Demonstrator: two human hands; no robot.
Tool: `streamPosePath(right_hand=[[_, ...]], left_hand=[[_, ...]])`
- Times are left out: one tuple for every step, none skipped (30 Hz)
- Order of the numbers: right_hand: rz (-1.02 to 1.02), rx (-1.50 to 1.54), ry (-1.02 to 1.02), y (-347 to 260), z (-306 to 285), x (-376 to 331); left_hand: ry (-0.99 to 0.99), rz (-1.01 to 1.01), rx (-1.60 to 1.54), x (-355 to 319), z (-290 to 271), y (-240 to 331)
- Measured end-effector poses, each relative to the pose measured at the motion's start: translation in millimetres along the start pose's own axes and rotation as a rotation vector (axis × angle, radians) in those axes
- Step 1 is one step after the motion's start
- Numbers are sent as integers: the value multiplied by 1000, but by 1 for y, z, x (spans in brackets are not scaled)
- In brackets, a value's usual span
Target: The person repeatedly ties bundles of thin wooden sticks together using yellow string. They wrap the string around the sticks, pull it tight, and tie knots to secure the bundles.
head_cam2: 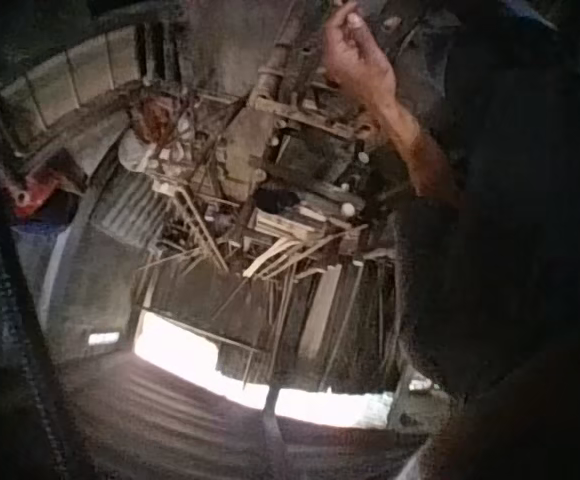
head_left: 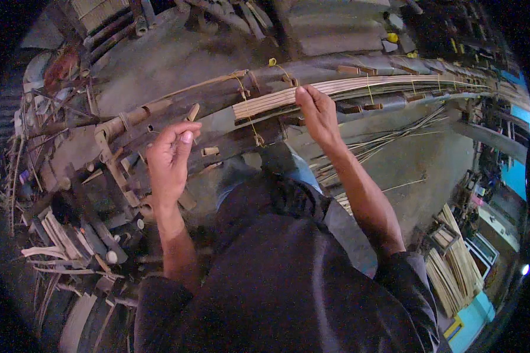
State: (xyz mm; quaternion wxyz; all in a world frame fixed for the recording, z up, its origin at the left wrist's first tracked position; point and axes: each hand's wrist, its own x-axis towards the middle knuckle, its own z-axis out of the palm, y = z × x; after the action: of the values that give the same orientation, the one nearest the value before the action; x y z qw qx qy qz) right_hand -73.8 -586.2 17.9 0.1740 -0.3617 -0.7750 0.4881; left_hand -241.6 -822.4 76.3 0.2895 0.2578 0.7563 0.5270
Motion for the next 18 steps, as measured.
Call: streamPosePath(right_hand=[[202,139,152,1,3,3],[406,275,303,1,4,7],[617,407,455,4,3,12],[659,904,661,14,-4,21],[596,867,615,24,-20,21],[524,850,582,37,-40,21],[469,823,543,44,-49,12],[290,413,181,37,-54,-3],[92,1,-183,23,-63,-18],[91,-224,-597,27,-74,-29],[82,-450,-1018,29,-83,-40],[83,-403,-1010,25,-83,-54],[69,-365,-993,23,-82,-63],[58,-327,-976,23,-78,-68],[22,-368,-909,21,-68,-71],[-8,-416,-822,18,-50,-76],[-35,-462,-733,16,-28,-83],[-44,-527,-795,23,5,-75]], left_hand=[[6,-6,33,0,4,1],[11,-12,66,-2,9,3],[13,-20,99,-3,13,5],[36,-55,119,-7,16,9],[58,-91,140,-12,20,16],[74,-109,171,-7,26,22],[92,-120,182,-10,30,24],[100,-129,196,-10,33,26],[111,-140,202,-10,36,29],[110,-142,221,-9,41,31],[109,-152,236,-6,45,33],[110,-159,251,-3,47,36],[98,-124,310,0,49,36],[82,-90,370,5,51,35],[73,-61,428,8,54,38],[46,-71,510,15,59,39],[-21,-24,579,21,62,31],[-95,32,653,29,67,21]])
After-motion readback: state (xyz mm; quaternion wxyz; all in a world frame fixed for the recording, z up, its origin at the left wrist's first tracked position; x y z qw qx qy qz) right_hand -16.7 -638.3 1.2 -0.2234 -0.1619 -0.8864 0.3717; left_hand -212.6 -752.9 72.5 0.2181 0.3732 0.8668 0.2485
